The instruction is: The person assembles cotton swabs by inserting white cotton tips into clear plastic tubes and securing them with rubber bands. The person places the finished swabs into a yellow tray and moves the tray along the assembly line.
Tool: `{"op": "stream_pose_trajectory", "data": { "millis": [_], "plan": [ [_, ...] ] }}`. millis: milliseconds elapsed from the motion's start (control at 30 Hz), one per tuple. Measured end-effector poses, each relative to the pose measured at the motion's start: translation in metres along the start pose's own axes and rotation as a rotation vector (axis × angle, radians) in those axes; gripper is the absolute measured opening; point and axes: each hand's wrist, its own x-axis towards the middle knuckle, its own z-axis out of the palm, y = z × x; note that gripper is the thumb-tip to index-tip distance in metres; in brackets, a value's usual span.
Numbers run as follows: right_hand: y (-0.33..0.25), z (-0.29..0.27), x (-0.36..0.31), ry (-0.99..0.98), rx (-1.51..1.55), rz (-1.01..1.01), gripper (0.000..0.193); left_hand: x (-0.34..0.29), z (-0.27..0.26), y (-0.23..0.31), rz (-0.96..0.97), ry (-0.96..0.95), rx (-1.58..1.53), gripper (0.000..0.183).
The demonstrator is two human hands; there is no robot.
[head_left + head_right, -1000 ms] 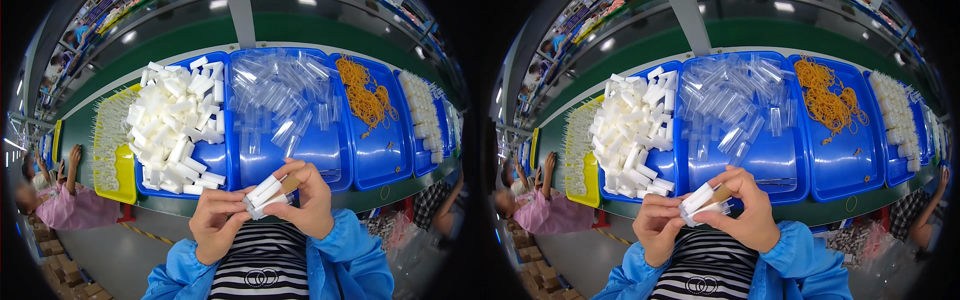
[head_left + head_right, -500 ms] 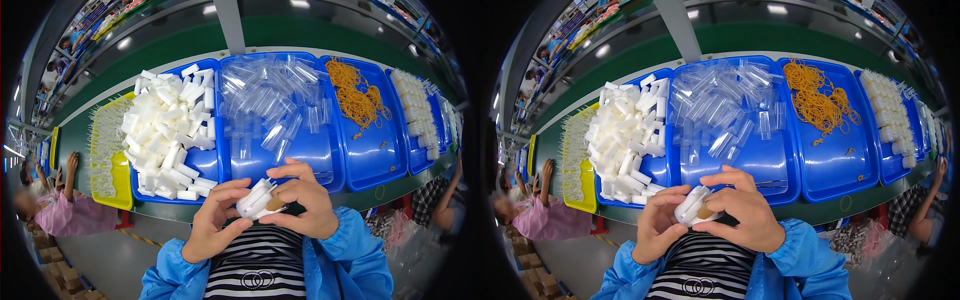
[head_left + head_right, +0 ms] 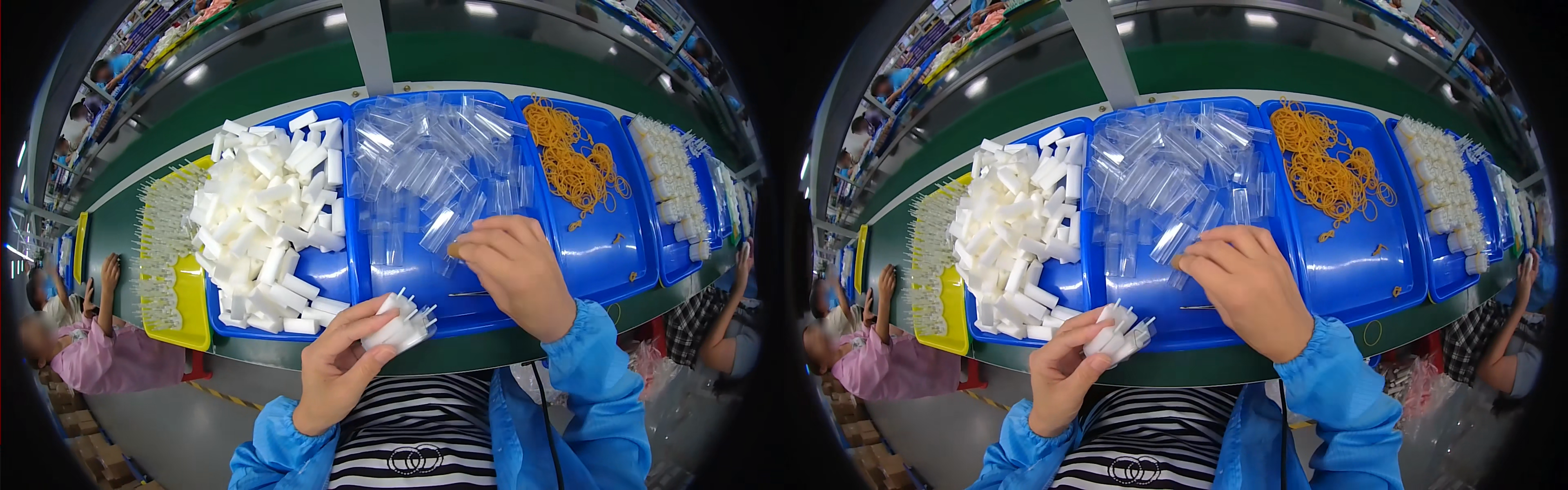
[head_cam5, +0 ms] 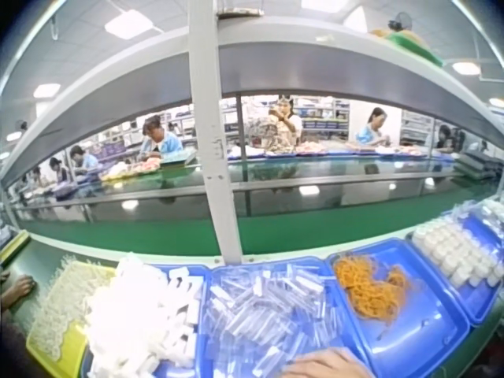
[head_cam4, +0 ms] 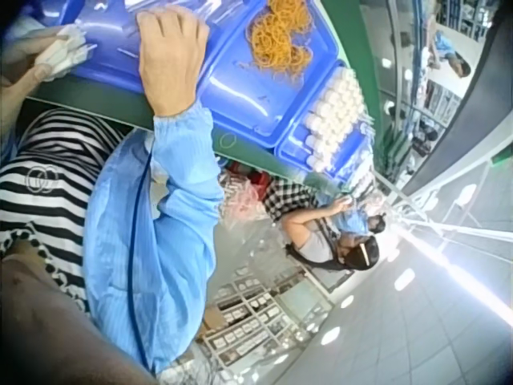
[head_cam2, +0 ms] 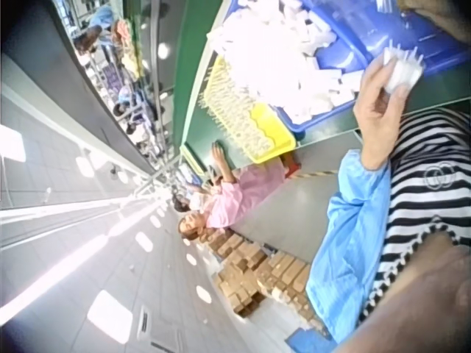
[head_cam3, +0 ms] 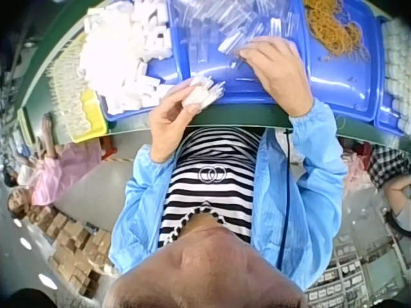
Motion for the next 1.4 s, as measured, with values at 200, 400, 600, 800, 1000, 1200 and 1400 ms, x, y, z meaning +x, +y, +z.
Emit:
{"op": "stream_pose_trajectory", "data": {
  "millis": [200, 400, 600, 800, 1000, 1200, 1400],
  "plan": [
    [-0.005, -0.006, 0.005, -0.164, -0.213, -0.065, 0.021, 0.000, 0.000, -0.003, -0.064, 0.084, -0.074, 0.029],
    [-0.009, -0.004, 0.021, -0.270, -0.188, -0.043, 0.024, -0.001, 0.008, -0.005, -0.034, 0.066, 0.035, 0.029],
    [-0.024, 0.008, 0.024, -0.029, -0.011, 0.127, 0.024, -0.003, 0.007, -0.004, 0.024, 0.145, 0.048, 0.029],
    [-0.034, 0.023, 0.027, -0.265, -0.194, 0.096, 0.027, -0.006, 0.004, -0.002, 0.033, 0.179, 0.108, 0.030],
    [-0.050, -0.002, 0.033, 0.104, 1.060, 0.539, 0.037, -0.007, 0.006, -0.005, 0.024, 0.206, 0.055, 0.029],
    [-0.070, 0.019, 0.010, 0.175, 1.275, 0.545, 0.039, -0.004, 0.010, -0.004, 0.054, 0.219, 0.038, 0.027],
    [-0.073, 0.016, 0.002, 0.100, 1.059, 0.499, 0.040, -0.005, 0.010, -0.009, 0.054, 0.253, 0.000, 0.026]
  ]
}}
